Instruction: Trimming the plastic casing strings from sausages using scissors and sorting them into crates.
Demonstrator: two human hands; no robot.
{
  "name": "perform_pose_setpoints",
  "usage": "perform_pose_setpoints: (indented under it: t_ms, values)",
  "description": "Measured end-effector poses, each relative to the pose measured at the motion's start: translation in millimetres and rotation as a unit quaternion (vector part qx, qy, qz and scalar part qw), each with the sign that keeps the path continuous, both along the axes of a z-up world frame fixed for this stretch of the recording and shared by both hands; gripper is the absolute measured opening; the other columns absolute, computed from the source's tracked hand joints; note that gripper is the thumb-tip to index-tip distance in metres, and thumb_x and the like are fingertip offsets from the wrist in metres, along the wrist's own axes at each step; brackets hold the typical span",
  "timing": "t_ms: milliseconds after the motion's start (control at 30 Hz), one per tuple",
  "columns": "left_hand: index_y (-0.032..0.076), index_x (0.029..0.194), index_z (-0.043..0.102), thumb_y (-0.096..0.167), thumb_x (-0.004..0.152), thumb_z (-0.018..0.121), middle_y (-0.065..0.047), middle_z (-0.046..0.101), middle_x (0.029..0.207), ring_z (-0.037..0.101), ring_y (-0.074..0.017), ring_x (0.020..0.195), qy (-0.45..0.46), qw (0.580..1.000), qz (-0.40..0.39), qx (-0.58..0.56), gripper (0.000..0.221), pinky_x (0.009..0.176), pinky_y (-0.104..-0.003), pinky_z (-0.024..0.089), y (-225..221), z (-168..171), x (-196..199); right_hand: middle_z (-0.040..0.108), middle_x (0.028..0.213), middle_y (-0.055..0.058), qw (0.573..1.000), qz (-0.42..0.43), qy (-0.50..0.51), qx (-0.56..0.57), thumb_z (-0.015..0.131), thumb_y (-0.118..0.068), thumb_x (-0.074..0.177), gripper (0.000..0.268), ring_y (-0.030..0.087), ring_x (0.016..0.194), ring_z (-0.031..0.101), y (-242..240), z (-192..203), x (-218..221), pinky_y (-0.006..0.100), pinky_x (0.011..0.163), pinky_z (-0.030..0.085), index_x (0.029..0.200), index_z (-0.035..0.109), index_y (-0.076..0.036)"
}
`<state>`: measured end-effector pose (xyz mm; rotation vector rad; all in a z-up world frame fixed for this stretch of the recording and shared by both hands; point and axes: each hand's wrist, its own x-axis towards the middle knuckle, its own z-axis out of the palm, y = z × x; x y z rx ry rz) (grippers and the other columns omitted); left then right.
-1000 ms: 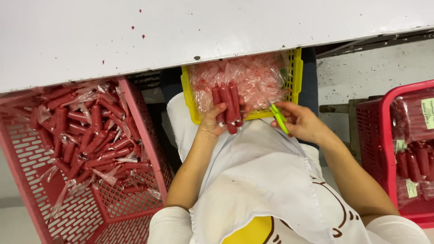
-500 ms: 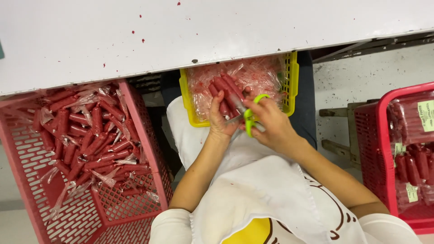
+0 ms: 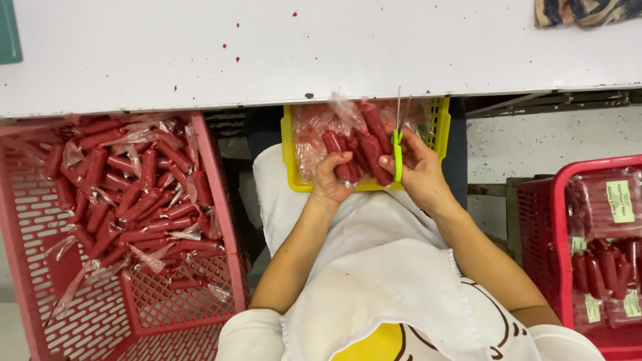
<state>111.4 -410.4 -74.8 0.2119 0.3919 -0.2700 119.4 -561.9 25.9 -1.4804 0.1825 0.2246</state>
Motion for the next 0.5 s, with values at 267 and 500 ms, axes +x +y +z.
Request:
perform_pose_setpoints:
  t_ms: [267,500]
  values:
    - [0.013,0.113,0.067,0.002,0.074,0.065,-0.008,0.074,0.100,0.070,-0.0268,0.097,0.058,0.998,-0.006,-0.037,0.041,0.094,-0.042,0.055,4.1,-18.8,-5.4,0.067,0.099,0.025,0.934,0.116,-0.128,-0.312,0.081,-0.009,0.085,0.055,0.040,0.086,0.071,-12.9,-3.7,-1.2,0.039,0.056,0.058,0.136,0.062,-0.005]
    - [0.007,0.114,0.068,-0.001,0.072,0.072,-0.011,0.070,0.095,0.070,-0.0279,0.085,0.020,0.993,-0.101,0.066,0.043,0.086,-0.040,0.055,39.4,-25.0,1.8,0.076,0.097,0.010,0.853,0.254,-0.129,-0.438,0.075,-0.014,0.077,0.062,0.039,0.091,0.072,-42.6,49.0,-1.3,0.055,0.076,0.055,0.137,0.062,-0.019]
